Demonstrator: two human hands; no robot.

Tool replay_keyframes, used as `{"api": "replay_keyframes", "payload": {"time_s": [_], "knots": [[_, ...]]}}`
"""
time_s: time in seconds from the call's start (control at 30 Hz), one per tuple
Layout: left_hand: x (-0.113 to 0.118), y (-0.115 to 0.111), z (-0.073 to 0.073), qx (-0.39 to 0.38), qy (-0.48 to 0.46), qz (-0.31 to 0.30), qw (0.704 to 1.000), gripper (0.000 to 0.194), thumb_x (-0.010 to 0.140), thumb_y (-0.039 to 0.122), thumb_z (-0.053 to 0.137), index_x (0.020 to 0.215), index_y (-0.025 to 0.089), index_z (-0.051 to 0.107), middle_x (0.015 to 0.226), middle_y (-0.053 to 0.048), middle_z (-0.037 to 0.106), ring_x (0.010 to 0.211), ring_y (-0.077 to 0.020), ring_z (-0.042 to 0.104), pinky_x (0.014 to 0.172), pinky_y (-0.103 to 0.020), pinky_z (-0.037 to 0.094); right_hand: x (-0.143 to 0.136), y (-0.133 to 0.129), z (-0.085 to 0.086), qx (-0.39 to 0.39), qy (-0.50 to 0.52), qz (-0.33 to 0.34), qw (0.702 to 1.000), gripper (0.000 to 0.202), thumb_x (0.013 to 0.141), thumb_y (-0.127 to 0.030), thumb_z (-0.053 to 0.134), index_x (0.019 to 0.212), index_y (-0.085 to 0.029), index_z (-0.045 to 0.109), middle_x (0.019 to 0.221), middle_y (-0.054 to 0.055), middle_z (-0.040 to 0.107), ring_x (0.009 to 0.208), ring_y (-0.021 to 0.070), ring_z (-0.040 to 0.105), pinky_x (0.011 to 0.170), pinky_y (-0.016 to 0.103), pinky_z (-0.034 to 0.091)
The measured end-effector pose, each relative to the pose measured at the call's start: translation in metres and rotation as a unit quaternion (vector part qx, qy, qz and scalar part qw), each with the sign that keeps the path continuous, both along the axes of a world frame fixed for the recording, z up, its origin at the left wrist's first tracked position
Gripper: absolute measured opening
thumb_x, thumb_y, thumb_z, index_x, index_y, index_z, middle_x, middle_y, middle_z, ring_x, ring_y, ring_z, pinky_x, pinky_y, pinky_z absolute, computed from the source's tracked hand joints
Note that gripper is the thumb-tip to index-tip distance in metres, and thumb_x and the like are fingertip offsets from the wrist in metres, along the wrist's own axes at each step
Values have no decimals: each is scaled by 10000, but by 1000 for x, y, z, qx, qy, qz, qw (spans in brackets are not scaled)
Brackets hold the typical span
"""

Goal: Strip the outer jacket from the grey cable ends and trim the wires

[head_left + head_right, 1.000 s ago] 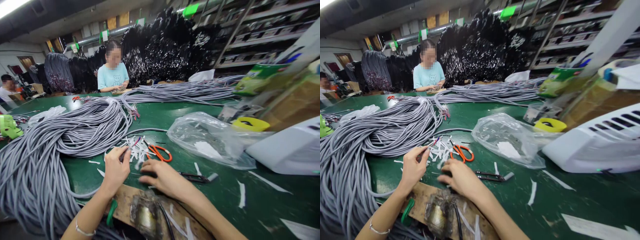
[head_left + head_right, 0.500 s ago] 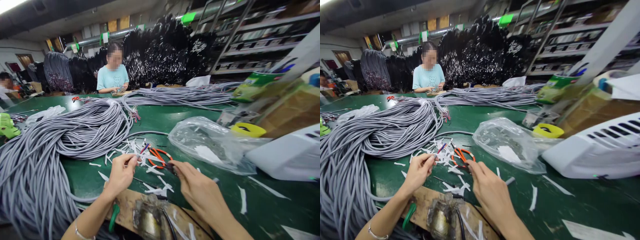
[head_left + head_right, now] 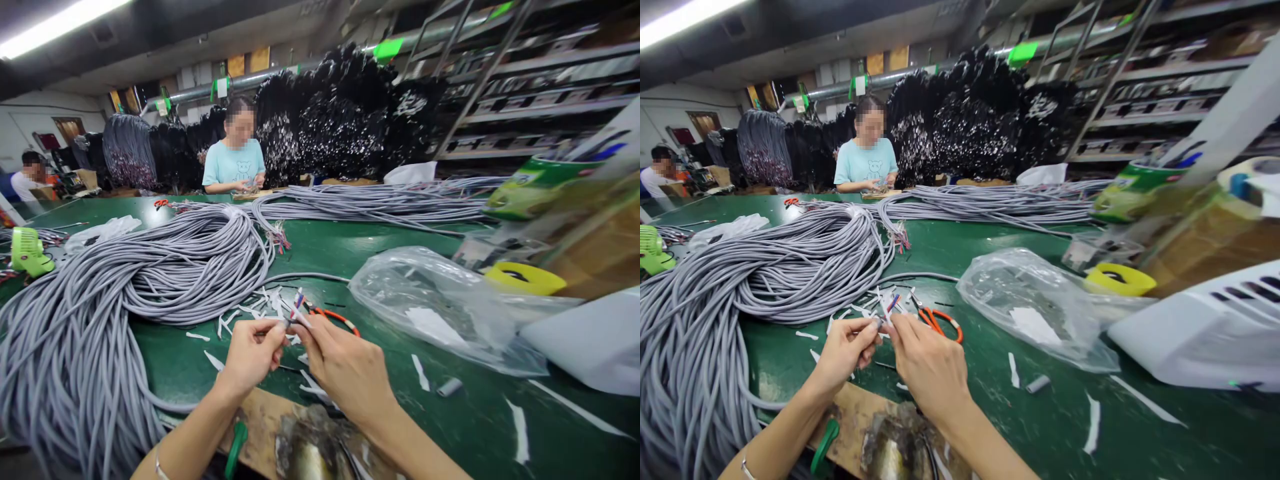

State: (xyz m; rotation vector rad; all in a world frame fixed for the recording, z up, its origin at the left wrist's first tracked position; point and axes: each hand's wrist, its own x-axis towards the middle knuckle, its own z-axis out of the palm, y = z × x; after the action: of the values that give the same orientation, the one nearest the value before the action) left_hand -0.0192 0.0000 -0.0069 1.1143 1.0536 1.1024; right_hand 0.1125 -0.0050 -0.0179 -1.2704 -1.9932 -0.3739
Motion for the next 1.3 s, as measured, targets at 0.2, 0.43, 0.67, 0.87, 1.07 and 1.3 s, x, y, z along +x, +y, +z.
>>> {"api": "replay_keyframes", "payload": {"time_s": [0.2,0.43,0.67,0.87,1.07,1.3], "knots": [[3,-3,-1,80,83,51,992,192,593,247,641,686,85,686,536,-19,579,402,-74,483,391,-181,390,7,4,8,-107,247,81,960,326,848,-406,416,712,-162,584,540,1,575,428,106,481,426,202,365],[3,-5,-11,104,181,-4,978,338,691,203,560,1014,157,646,852,-64,662,424,-67,532,405,-175,404,3,-1,5,-41,203,60,976,267,817,-256,444,571,-177,513,513,0,506,458,101,444,465,208,354],[5,-2,5,34,10,-35,999,346,622,362,653,849,107,709,486,9,542,416,-52,361,375,-169,243,-5,-3,4,-108,305,126,938,238,786,-256,467,565,-174,504,458,-46,406,391,73,355,379,187,315],[4,0,3,-6,-92,19,996,362,533,431,713,605,80,660,407,32,466,343,-21,337,339,-162,173,-9,-12,8,-53,318,121,939,183,761,-233,533,597,-166,579,471,-33,483,389,68,387,389,189,332],[5,0,5,-53,-125,16,991,430,488,461,721,658,105,550,497,10,552,300,-41,408,277,-150,211,-8,-6,5,-114,382,100,912,213,737,-302,547,584,-165,602,466,-12,541,381,85,416,380,201,350],[3,-1,-1,43,55,-34,997,330,617,263,661,899,111,583,671,-5,596,421,-45,506,403,-159,420,33,2,4,-301,235,99,919,320,759,-393,460,561,-179,593,480,3,577,428,127,496,418,225,376]]}}
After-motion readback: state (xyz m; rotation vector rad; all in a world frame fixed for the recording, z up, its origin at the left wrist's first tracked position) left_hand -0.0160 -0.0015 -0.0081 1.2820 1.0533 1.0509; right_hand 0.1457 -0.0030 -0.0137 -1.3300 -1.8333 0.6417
